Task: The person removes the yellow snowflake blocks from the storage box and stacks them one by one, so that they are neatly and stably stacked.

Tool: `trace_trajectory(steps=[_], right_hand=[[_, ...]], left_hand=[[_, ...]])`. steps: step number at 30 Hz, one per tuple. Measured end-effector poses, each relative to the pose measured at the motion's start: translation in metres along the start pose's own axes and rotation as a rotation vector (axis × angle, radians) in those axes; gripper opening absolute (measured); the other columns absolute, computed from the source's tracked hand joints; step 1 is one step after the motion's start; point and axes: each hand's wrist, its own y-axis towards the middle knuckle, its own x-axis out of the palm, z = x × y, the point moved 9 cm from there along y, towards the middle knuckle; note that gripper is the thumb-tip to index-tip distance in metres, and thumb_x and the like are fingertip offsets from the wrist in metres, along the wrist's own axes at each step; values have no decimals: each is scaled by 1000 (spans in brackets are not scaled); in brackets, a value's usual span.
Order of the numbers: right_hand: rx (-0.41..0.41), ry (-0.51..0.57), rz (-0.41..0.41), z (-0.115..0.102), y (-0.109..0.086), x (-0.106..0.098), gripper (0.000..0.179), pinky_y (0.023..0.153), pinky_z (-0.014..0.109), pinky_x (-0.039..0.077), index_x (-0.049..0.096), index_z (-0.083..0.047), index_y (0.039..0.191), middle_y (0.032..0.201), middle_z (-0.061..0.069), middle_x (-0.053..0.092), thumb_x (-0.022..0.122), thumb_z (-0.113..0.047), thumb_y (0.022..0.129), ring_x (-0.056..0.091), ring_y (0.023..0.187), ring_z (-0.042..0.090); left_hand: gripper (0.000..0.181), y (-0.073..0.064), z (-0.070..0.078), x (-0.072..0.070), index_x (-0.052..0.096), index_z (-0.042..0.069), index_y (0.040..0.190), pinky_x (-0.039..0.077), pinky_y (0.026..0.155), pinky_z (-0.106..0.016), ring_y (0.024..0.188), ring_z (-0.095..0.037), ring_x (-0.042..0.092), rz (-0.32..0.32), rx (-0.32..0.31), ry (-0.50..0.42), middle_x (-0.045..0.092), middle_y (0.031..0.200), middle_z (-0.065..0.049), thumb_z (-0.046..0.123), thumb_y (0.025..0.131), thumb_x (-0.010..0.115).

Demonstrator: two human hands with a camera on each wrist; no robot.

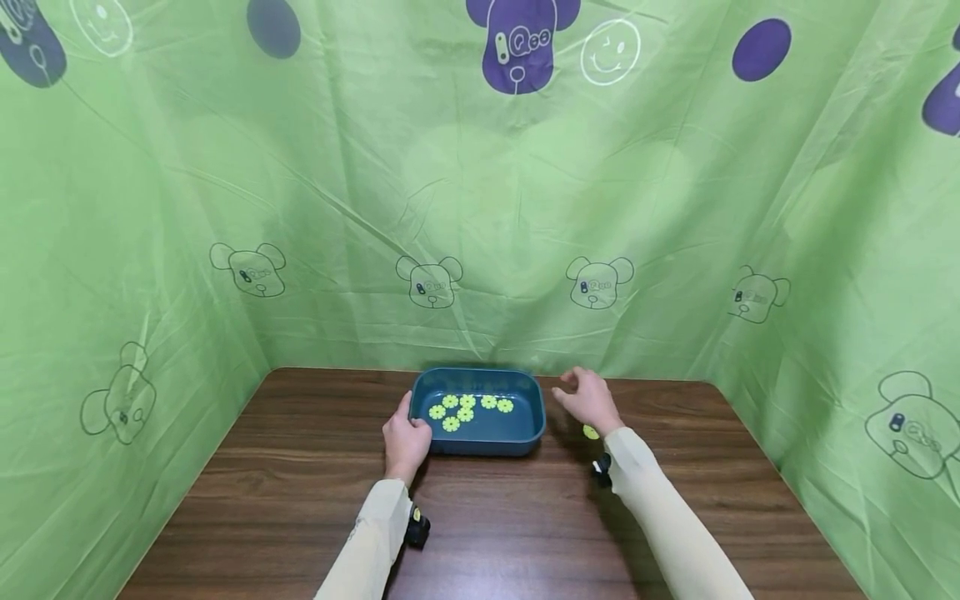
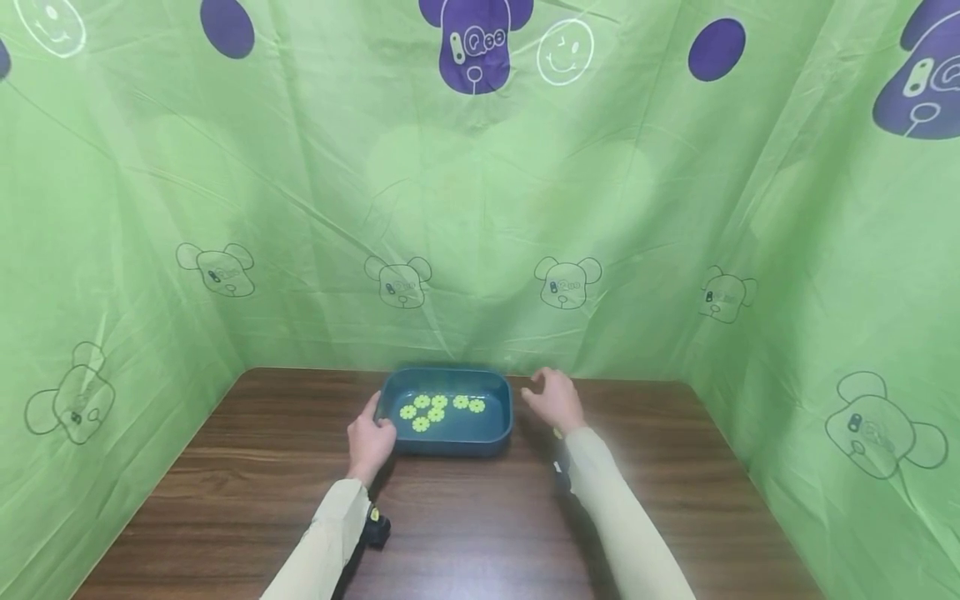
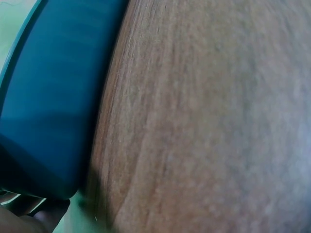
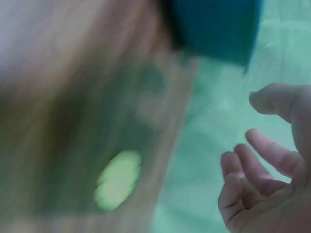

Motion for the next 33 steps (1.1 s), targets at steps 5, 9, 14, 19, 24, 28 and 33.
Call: trace_trajectory(steps=[5, 9, 14, 19, 24, 28, 33], right_hand=[[-90, 80, -19, -54, 17, 16, 36, 88, 47, 53, 69, -3, 115, 109, 15, 69, 74, -28, 90, 65, 101, 30], [-108, 130, -97, -91, 23, 42, 35, 86, 44, 53, 70, -6, 116, 105, 11, 68, 75, -28, 90, 63, 97, 25], [-135, 148, -196, -123, 20, 81, 31, 84, 39, 55, 72, -6, 111, 99, 8, 71, 78, -26, 88, 65, 93, 21], [-109, 141, -320, -136, 9, 124, 28, 79, 37, 56, 75, -4, 109, 98, 6, 73, 78, -24, 89, 67, 89, 19], [-96, 74, -355, -139, 6, 149, 27, 82, 38, 58, 77, -5, 105, 97, 5, 75, 81, -24, 87, 68, 91, 20], [-82, 23, -363, -138, 9, 158, 25, 87, 39, 58, 78, -8, 104, 105, 5, 76, 82, -23, 85, 69, 101, 23], [-73, 12, -409, -136, 8, 167, 28, 89, 41, 57, 78, -10, 107, 112, 6, 75, 83, -23, 82, 68, 109, 27]], left_hand=[[61, 2, -2, 1, 48, 8, 151, 46, 107, -55, 133, -42, 53, -13, -13, -1, 55, 146, -23, 3, 91, 50], [61, 3, -1, 2, 48, 8, 151, 45, 108, -55, 134, -42, 52, -16, -14, -2, 55, 147, -21, 4, 91, 51], [61, 3, 1, 2, 49, 7, 150, 46, 107, -55, 132, -43, 54, -5, 5, 8, 57, 144, -23, 3, 90, 51], [60, 3, 0, 0, 52, 8, 148, 48, 104, -54, 126, -44, 58, 25, 30, 20, 61, 138, -25, 2, 88, 53], [60, 2, 1, -1, 53, 8, 147, 49, 102, -55, 125, -44, 59, 33, 40, 30, 62, 137, -25, 2, 88, 53], [60, 2, 3, -2, 52, 8, 148, 49, 103, -54, 126, -43, 58, 23, 32, 21, 61, 138, -25, 3, 89, 52], [60, 1, 2, -2, 52, 8, 148, 48, 103, -55, 127, -44, 58, 22, 30, 20, 60, 139, -24, 3, 89, 52]])
